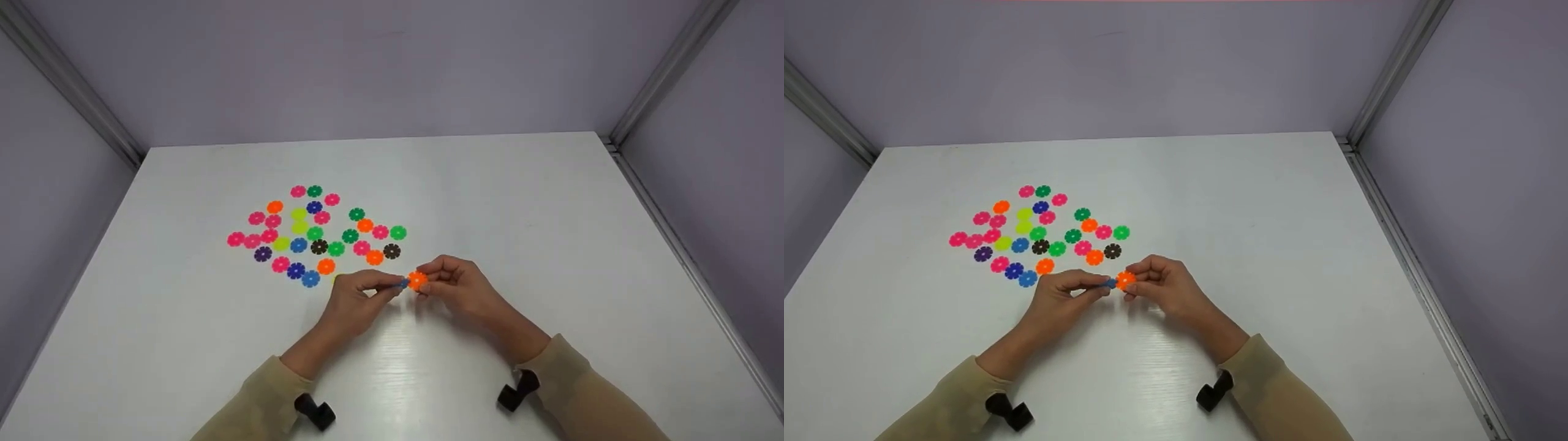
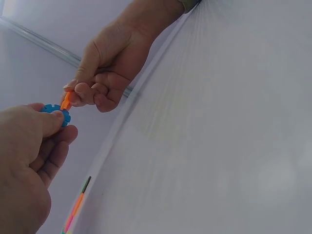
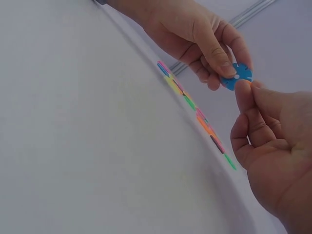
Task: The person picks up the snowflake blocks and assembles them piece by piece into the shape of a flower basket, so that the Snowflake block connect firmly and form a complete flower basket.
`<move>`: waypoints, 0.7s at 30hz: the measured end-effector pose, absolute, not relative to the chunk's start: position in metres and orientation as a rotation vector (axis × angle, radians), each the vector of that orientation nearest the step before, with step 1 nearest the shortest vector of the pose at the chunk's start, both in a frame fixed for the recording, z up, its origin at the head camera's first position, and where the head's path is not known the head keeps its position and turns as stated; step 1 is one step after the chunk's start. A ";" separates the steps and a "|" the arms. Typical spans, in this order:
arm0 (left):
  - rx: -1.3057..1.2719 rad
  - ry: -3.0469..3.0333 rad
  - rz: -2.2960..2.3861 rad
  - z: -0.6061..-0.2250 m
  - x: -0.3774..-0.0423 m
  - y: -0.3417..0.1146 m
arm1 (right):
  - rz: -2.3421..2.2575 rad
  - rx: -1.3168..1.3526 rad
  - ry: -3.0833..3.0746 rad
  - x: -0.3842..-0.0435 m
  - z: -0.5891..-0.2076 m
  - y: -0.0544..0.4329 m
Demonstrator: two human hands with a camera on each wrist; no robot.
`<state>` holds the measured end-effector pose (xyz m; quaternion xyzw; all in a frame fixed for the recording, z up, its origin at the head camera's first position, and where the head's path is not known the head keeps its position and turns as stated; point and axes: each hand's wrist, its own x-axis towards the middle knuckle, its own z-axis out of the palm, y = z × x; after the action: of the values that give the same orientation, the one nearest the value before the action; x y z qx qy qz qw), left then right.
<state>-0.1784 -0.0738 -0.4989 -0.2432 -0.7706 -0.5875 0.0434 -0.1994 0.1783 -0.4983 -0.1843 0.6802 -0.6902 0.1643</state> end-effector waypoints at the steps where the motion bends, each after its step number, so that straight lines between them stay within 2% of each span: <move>1: -0.752 -2.345 -1.794 -0.499 -0.178 -0.074 | -1.971 -0.528 1.931 -0.199 -0.498 0.178; 14: -0.742 -2.317 -1.776 -0.497 -0.180 -0.072 | -2.007 -0.617 1.917 -0.201 -0.496 0.176; 21: -0.735 -2.339 -1.817 -0.499 -0.179 -0.070 | -1.974 -0.531 2.035 -0.199 -0.497 0.174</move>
<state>-0.1786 -0.0702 -0.4991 -0.2407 -0.7657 -0.5947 0.0447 -0.1989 0.1745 -0.4965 -0.1826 0.6998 -0.6786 0.1283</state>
